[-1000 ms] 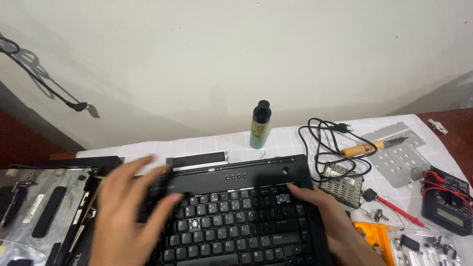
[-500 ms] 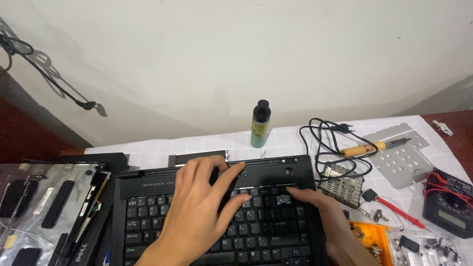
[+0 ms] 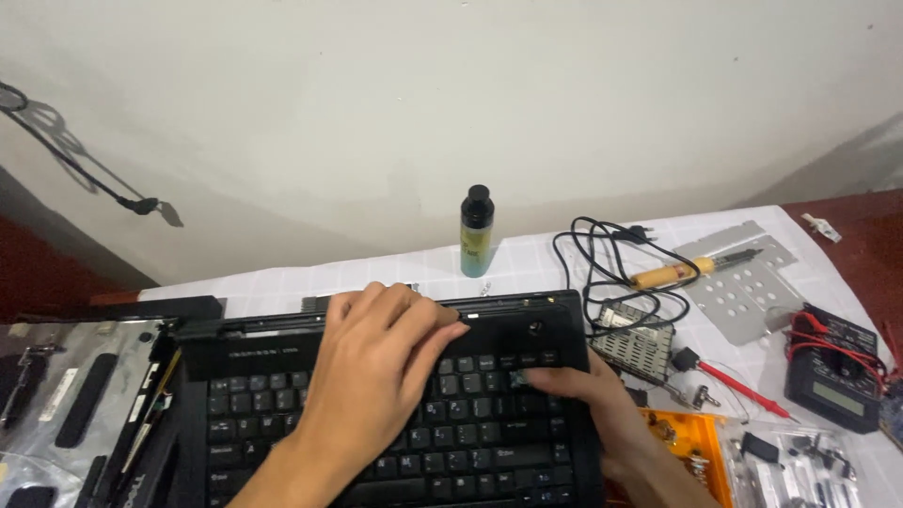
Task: Assembling a laptop by installing the keyboard and the top cover bezel.
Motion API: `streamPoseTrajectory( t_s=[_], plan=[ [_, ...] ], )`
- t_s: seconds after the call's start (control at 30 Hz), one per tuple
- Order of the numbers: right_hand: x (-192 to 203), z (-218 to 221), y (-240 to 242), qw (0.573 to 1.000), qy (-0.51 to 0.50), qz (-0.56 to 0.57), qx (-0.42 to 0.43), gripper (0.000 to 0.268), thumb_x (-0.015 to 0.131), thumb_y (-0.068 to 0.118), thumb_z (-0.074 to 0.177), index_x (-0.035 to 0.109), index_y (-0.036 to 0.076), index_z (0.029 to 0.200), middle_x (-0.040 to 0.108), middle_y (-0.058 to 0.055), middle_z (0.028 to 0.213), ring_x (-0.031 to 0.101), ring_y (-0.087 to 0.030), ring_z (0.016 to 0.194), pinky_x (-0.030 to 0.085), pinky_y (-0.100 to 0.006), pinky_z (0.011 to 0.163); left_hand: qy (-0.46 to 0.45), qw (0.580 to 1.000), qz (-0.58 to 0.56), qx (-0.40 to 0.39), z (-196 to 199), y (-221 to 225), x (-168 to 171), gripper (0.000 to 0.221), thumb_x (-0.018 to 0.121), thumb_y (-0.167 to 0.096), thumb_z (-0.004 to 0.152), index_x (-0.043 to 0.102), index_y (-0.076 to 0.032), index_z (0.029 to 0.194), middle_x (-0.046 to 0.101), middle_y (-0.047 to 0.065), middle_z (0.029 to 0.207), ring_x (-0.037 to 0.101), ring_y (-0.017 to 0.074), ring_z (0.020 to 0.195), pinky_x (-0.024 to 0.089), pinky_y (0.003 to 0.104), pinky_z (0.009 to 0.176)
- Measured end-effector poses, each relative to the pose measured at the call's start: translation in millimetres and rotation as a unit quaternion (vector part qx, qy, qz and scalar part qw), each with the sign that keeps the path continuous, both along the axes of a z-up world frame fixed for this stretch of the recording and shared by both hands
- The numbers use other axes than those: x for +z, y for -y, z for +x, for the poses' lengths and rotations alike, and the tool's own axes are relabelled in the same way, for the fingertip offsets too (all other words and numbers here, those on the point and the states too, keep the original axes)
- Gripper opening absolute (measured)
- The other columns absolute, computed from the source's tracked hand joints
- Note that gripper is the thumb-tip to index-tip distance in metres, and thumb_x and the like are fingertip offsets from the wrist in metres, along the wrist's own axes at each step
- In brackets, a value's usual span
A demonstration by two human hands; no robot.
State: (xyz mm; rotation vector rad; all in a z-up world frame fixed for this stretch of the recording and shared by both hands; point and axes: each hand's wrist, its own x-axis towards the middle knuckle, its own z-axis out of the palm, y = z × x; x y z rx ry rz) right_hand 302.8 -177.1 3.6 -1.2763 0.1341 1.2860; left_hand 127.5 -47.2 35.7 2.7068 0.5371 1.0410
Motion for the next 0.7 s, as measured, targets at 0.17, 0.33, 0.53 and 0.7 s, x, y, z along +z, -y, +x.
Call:
streamPoseTrajectory(
  t_s=[0.17, 0.33, 0.53, 0.7],
  plan=[
    [-12, 6, 4, 0.998, 0.000, 0.062, 0.022, 0.048, 0.066, -0.003, 0.076, 0.062, 0.001, 0.124, 0.068, -0.025, 0.104, 0.066, -0.044, 0.088, 0.054, -0.055, 0.071, 0.001, 1.000, -0.009, -0.005, 1, 2, -3, 0.012, 0.068, -0.025, 0.099, 0.064, -0.017, 0.091, 0.062, -0.006, 0.086, 0.053, 0.0168, 0.079, 0.037, 0.036, 0.078],
    [-7, 3, 2, 1.000, 0.023, 0.019, -0.001, 0.053, 0.067, -0.008, 0.073, 0.065, 0.001, 0.125, 0.070, -0.026, 0.100, 0.066, -0.044, 0.084, 0.054, -0.056, 0.071, 0.065, 0.997, -0.004, -0.041, 0, 4, -1, 0.012, 0.067, -0.016, 0.099, 0.065, -0.007, 0.091, 0.059, 0.002, 0.088, 0.053, 0.0205, 0.077, 0.045, 0.036, 0.078],
    [-40, 11, 12, 0.996, 0.085, 0.034, 0.005, 0.044, 0.061, -0.006, 0.076, 0.066, -0.007, 0.120, 0.071, -0.033, 0.100, 0.064, -0.048, 0.080, 0.052, -0.058, 0.073, 0.084, 0.993, 0.001, -0.083, -4, 1, 1, 0.016, 0.068, -0.016, 0.100, 0.062, -0.001, 0.097, 0.056, 0.009, 0.092, 0.052, 0.0268, 0.083, 0.044, 0.038, 0.080],
    [-36, 5, 9, 0.991, 0.131, 0.003, -0.021, 0.041, 0.062, -0.007, 0.079, 0.067, -0.003, 0.120, 0.070, -0.028, 0.098, 0.063, -0.044, 0.078, 0.052, -0.055, 0.070, 0.099, 0.991, -0.006, -0.085, -10, 2, 3, 0.015, 0.068, -0.012, 0.101, 0.059, -0.003, 0.094, 0.050, 0.008, 0.088, 0.046, 0.0257, 0.076, 0.044, 0.036, 0.071]
  ],
)
